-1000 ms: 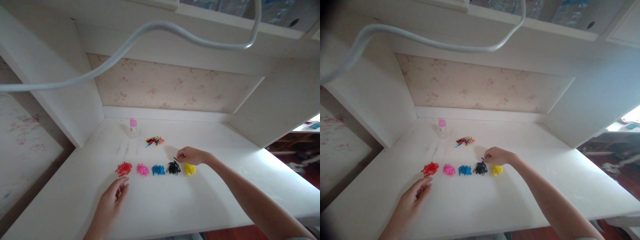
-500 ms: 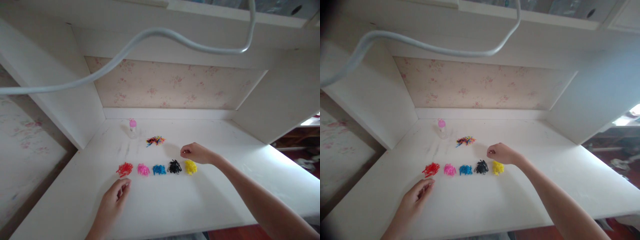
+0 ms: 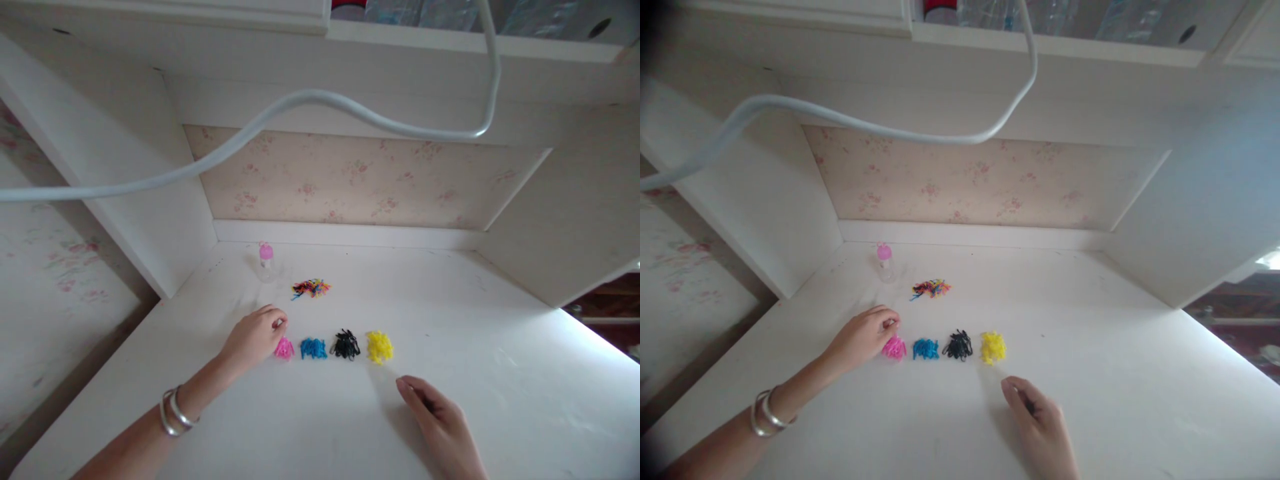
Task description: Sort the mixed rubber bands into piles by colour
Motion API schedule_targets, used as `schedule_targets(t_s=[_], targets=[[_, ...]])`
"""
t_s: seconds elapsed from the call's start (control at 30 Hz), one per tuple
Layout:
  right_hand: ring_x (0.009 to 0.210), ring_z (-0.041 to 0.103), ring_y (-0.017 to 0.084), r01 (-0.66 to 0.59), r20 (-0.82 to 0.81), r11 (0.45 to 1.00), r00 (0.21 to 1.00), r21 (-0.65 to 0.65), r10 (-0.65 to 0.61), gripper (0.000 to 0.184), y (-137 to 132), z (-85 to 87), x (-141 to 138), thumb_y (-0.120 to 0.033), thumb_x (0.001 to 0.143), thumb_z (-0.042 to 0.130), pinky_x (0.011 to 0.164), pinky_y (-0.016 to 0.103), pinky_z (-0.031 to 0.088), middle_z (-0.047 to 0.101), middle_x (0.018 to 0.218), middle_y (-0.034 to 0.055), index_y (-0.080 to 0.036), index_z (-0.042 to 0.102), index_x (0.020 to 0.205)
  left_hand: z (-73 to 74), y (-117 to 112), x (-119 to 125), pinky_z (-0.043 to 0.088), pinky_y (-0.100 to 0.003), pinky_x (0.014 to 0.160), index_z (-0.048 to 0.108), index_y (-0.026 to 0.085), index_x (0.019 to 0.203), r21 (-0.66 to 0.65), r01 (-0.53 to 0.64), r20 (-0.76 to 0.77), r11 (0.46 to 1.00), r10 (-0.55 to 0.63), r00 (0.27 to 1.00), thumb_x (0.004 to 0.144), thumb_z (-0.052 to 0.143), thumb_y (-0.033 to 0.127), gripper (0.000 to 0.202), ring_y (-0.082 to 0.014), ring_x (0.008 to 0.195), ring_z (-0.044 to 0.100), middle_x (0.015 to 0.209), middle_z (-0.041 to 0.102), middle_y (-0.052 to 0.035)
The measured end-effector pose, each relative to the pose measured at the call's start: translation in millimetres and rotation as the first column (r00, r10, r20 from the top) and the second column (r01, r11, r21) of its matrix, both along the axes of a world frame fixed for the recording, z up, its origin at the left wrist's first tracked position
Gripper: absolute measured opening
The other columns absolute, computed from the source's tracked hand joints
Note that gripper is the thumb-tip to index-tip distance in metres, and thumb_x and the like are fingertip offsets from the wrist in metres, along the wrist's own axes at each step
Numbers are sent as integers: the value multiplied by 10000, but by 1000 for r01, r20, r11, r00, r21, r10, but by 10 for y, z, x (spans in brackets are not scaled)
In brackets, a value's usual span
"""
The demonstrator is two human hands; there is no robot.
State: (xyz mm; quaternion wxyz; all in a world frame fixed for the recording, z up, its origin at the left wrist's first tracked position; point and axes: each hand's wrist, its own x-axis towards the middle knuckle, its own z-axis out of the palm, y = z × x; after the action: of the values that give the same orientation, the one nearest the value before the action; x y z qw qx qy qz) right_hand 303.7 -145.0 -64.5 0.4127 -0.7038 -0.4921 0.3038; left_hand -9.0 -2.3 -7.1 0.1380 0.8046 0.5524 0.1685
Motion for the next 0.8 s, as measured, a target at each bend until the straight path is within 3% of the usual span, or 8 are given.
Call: schedule_targets(t_s=[0.2, 0.4, 0.5, 0.67, 0.8], targets=[[687, 607, 182, -22, 25, 1000, 999, 3, 22, 402, 16, 11, -2, -523, 752, 562, 562, 203, 456, 685, 724, 24, -184, 710, 909, -112, 424, 221, 432, -236, 735, 669, 226, 861, 17, -68, -83, 998, 69, 994, 831, 503, 240, 170, -155, 845, 615, 967, 666, -20], [694, 603, 175, -12, 0, 999, 1000, 39, 12, 389, -2, 8, 30, -518, 748, 575, 580, 190, 463, 685, 744, 24, -188, 717, 897, -214, 638, 269, 449, -322, 798, 638, 182, 956, 11, -77, -161, 997, 77, 984, 864, 516, 278, 181, -170, 889, 606, 1030, 639, -51], [687, 607, 180, 1, -19, 999, 1000, 50, 0, 394, -4, -10, 43, -518, 730, 592, 564, 195, 465, 691, 746, 29, -180, 723, 883, -227, 652, 266, 456, -356, 802, 630, 147, 917, -3, -49, -184, 999, 48, 982, 879, 513, 301, 197, -162, 870, 601, 992, 640, -50], [714, 608, 180, -11, -20, 999, 1000, 45, 12, 375, -9, -43, 61, -488, 758, 584, 580, 199, 464, 695, 777, 31, -177, 711, 925, -158, 551, 192, 434, -259, 753, 676, 205, 841, 19, -17, -186, 1000, 21, 982, 869, 473, 225, 206, -159, 857, 616, 959, 645, -42], [742, 606, 181, -23, -22, 999, 999, 40, 24, 361, -7, -46, 59, -470, 776, 574, 597, 199, 460, 695, 801, 32, -175, 706, 938, -66, 367, 140, 426, -235, 723, 685, 227, 856, 10, 55, -170, 998, -53, 984, 868, 464, 256, 224, -153, 829, 619, 948, 650, -24]])
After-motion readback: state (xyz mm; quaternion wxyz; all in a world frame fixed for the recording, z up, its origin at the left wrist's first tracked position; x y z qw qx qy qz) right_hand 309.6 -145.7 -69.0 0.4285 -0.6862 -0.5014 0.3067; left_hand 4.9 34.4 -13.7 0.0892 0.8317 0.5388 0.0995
